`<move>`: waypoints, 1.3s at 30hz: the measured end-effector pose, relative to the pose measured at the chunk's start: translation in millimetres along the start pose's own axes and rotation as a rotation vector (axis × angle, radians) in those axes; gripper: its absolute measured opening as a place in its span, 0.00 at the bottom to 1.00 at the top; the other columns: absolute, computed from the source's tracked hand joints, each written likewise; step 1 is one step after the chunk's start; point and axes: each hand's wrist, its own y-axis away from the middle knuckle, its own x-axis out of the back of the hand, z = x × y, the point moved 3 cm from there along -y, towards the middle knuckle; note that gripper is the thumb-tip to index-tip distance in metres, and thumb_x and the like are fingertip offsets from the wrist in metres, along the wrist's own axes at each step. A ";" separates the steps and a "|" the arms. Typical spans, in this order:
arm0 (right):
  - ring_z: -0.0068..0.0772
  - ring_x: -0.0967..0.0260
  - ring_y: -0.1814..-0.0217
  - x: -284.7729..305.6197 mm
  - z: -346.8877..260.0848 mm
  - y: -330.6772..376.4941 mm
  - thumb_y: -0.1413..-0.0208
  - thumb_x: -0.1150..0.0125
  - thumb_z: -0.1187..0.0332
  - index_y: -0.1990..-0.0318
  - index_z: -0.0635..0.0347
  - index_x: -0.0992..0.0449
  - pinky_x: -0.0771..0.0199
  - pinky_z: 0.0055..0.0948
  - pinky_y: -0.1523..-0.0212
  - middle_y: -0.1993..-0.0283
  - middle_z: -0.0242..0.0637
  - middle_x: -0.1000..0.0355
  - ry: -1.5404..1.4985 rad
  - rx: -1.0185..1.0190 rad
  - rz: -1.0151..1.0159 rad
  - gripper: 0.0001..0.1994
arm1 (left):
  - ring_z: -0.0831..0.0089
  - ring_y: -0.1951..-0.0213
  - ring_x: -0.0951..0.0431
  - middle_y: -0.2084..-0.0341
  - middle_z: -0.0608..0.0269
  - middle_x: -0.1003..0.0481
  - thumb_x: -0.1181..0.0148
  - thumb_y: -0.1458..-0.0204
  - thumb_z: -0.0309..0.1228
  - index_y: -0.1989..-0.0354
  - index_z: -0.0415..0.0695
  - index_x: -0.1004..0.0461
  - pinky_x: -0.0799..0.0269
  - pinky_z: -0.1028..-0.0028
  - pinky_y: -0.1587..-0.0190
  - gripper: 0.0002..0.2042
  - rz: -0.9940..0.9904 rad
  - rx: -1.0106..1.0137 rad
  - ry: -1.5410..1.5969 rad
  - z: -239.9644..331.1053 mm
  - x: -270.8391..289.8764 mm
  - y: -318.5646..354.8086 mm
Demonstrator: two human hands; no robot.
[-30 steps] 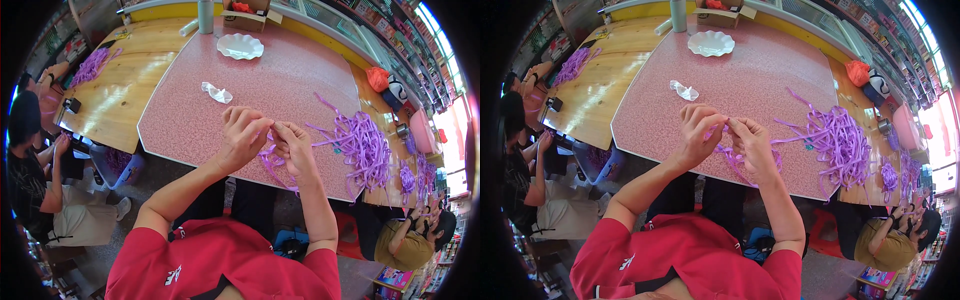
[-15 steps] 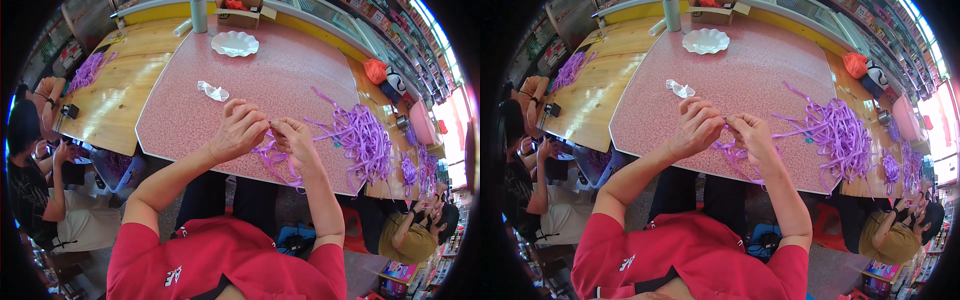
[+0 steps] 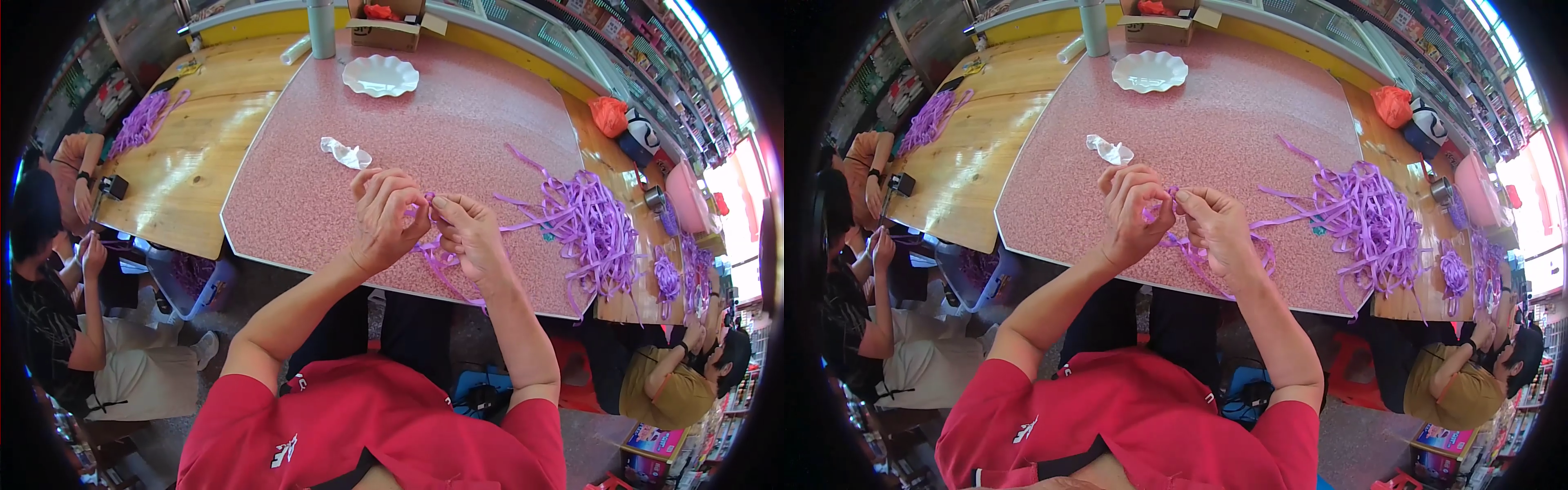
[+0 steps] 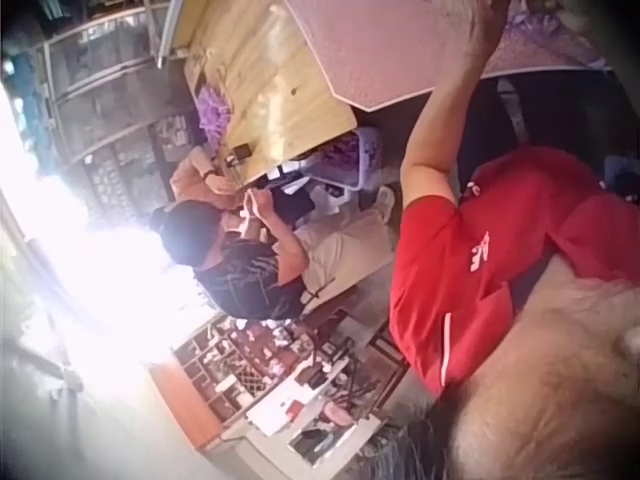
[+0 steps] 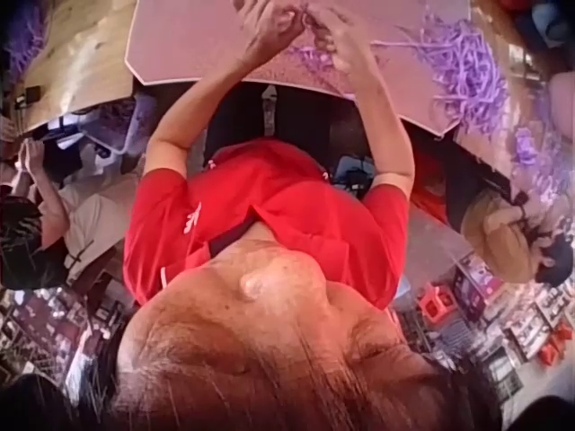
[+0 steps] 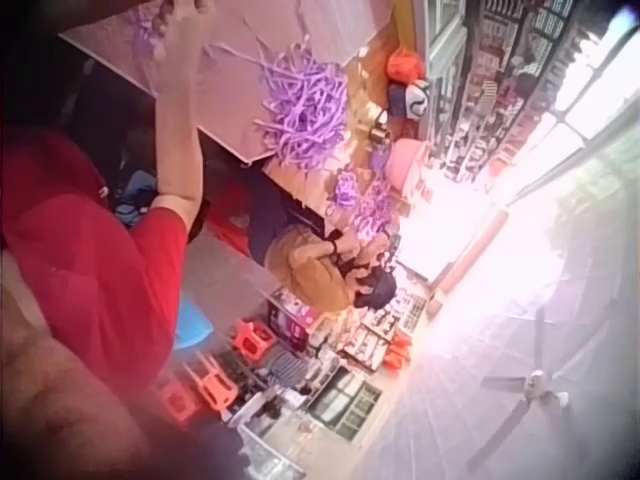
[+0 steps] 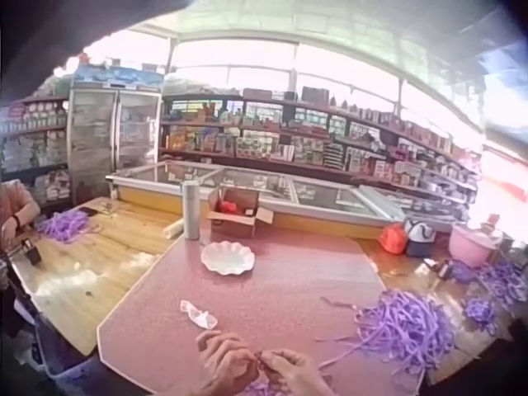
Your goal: Untangling and organizing long purple plastic ribbons on a workbench.
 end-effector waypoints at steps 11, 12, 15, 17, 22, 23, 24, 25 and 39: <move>0.07 0.48 0.82 -1.8 -5.2 2.3 0.41 0.36 0.69 0.62 0.59 0.22 0.50 0.14 0.82 0.77 0.18 0.35 0.266 0.217 0.092 0.05 | 0.60 0.61 0.27 0.66 0.59 0.27 0.38 0.53 0.21 0.64 0.44 0.30 0.39 0.61 0.52 0.09 -0.021 0.377 0.248 10.7 0.8 16.1; 0.07 0.46 0.80 -1.5 -6.3 2.8 0.40 0.36 0.70 0.62 0.60 0.22 0.47 0.14 0.81 0.76 0.19 0.34 0.291 0.256 0.102 0.04 | 0.60 0.61 0.27 0.66 0.58 0.27 0.40 0.50 0.21 0.64 0.43 0.29 0.39 0.62 0.52 0.07 -0.044 0.422 0.296 11.1 2.0 15.2; 0.07 0.42 0.76 -1.1 -6.5 3.3 0.40 0.37 0.71 0.62 0.61 0.22 0.42 0.13 0.77 0.73 0.20 0.32 0.395 0.356 0.109 0.04 | 0.60 0.61 0.27 0.67 0.57 0.27 0.41 0.45 0.25 0.64 0.41 0.28 0.38 0.63 0.53 0.03 -0.067 0.512 0.362 11.2 4.9 12.4; 0.08 0.39 0.73 -1.8 -7.3 6.0 0.39 0.38 0.72 0.61 0.62 0.23 0.39 0.13 0.75 0.71 0.22 0.30 0.474 0.416 0.107 0.04 | 0.64 0.62 0.27 0.69 0.59 0.27 0.41 0.43 0.28 0.64 0.40 0.27 0.36 0.66 0.55 0.05 -0.124 0.593 0.415 7.3 0.6 14.9; 0.09 0.35 0.69 -6.3 -10.9 12.5 0.38 0.40 0.73 0.61 0.64 0.23 0.34 0.13 0.69 0.68 0.24 0.27 0.682 0.541 0.078 0.04 | 0.85 0.63 0.31 0.67 0.70 0.27 0.44 0.36 0.36 0.59 0.39 0.28 0.34 0.80 0.60 0.11 -0.343 0.920 0.840 -8.4 -12.2 24.4; 0.09 0.35 0.69 -5.6 -10.4 11.7 0.38 0.40 0.73 0.61 0.64 0.23 0.34 0.13 0.69 0.68 0.24 0.27 0.683 0.540 0.079 0.04 | 0.85 0.63 0.30 0.67 0.71 0.26 0.43 0.36 0.35 0.58 0.39 0.27 0.34 0.81 0.60 0.10 -0.355 0.933 0.874 -9.0 -11.8 24.7; 0.10 0.35 0.68 -4.0 -9.2 10.0 0.38 0.40 0.73 0.61 0.64 0.23 0.33 0.13 0.68 0.67 0.24 0.27 0.651 0.524 0.082 0.04 | 0.86 0.64 0.30 0.67 0.72 0.25 0.43 0.36 0.35 0.58 0.40 0.26 0.34 0.82 0.60 0.10 -0.366 0.946 0.909 -9.3 -11.3 25.2; 0.10 0.34 0.68 -3.1 -8.4 8.7 0.38 0.41 0.73 0.61 0.64 0.23 0.33 0.13 0.68 0.67 0.24 0.27 0.620 0.507 0.084 0.04 | 0.86 0.64 0.30 0.67 0.72 0.25 0.43 0.36 0.35 0.58 0.40 0.26 0.34 0.82 0.60 0.10 -0.364 0.947 0.910 -9.6 -9.8 25.6; 0.13 0.32 0.63 -4.9 -24.8 18.1 0.42 0.38 0.76 0.58 0.65 0.22 0.32 0.15 0.65 0.62 0.29 0.26 0.818 0.568 0.065 0.06 | 0.81 0.62 0.27 0.67 0.68 0.25 0.40 0.39 0.30 0.59 0.37 0.24 0.30 0.78 0.59 0.08 -0.359 0.760 0.679 -7.7 -2.0 17.5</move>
